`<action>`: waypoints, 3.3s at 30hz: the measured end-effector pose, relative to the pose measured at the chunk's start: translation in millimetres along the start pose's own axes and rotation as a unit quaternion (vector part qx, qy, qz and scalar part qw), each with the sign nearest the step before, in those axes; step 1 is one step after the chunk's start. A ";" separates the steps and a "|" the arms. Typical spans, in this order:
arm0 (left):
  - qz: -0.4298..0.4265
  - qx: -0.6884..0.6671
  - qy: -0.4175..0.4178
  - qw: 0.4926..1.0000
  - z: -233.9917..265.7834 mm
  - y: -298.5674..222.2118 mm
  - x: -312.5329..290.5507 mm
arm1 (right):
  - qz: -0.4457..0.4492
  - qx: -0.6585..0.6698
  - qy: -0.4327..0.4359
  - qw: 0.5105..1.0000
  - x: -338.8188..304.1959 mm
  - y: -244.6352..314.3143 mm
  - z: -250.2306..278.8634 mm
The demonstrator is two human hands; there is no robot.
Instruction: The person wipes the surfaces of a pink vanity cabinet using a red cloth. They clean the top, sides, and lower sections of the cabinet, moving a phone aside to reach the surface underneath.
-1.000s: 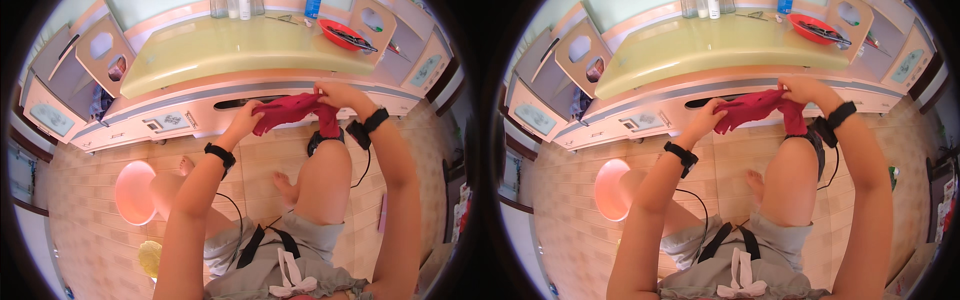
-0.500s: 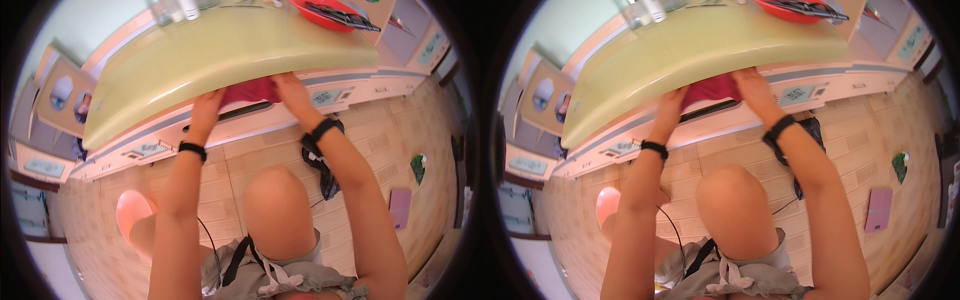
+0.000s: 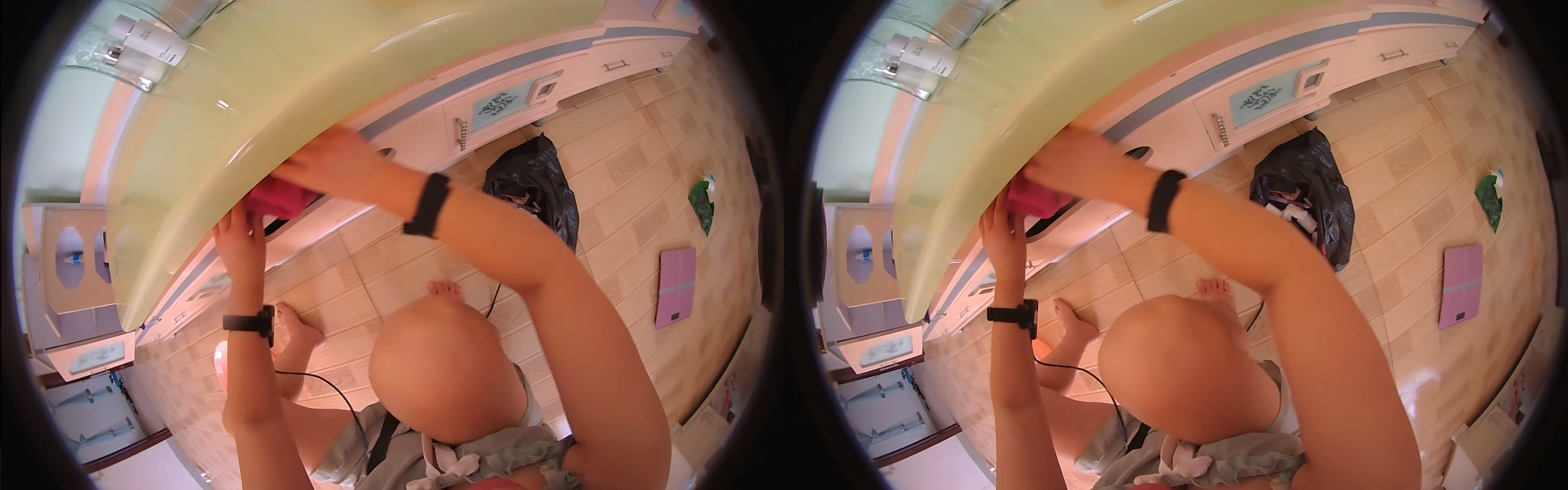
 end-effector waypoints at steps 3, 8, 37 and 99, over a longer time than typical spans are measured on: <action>-0.076 0.005 -0.045 0.996 -24.6 -71.3 10.8 | 0.030 -0.090 -0.050 0.994 -55.8 -49.1 46.2; -0.130 -0.027 -0.114 0.984 -51.7 -196.3 29.5 | -0.040 -0.136 0.068 0.988 -120.4 -134.2 120.5; 0.026 0.018 -0.131 0.991 37.4 144.5 -30.3 | 0.098 -0.003 0.139 0.985 72.9 61.5 -80.1; -0.078 -0.092 -0.108 0.987 110.8 37.4 -38.5 | 0.227 -0.065 0.026 0.971 79.3 122.6 52.0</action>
Point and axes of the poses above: each hand's wrist, its own x-axis towards the middle knuckle, its own z-axis out of the back of the hand, y = z × x, the point moved 8 cm from there along x, towards the middle knuckle, and after that the axes turned 15 degrees about z, right-handed, at the moved point
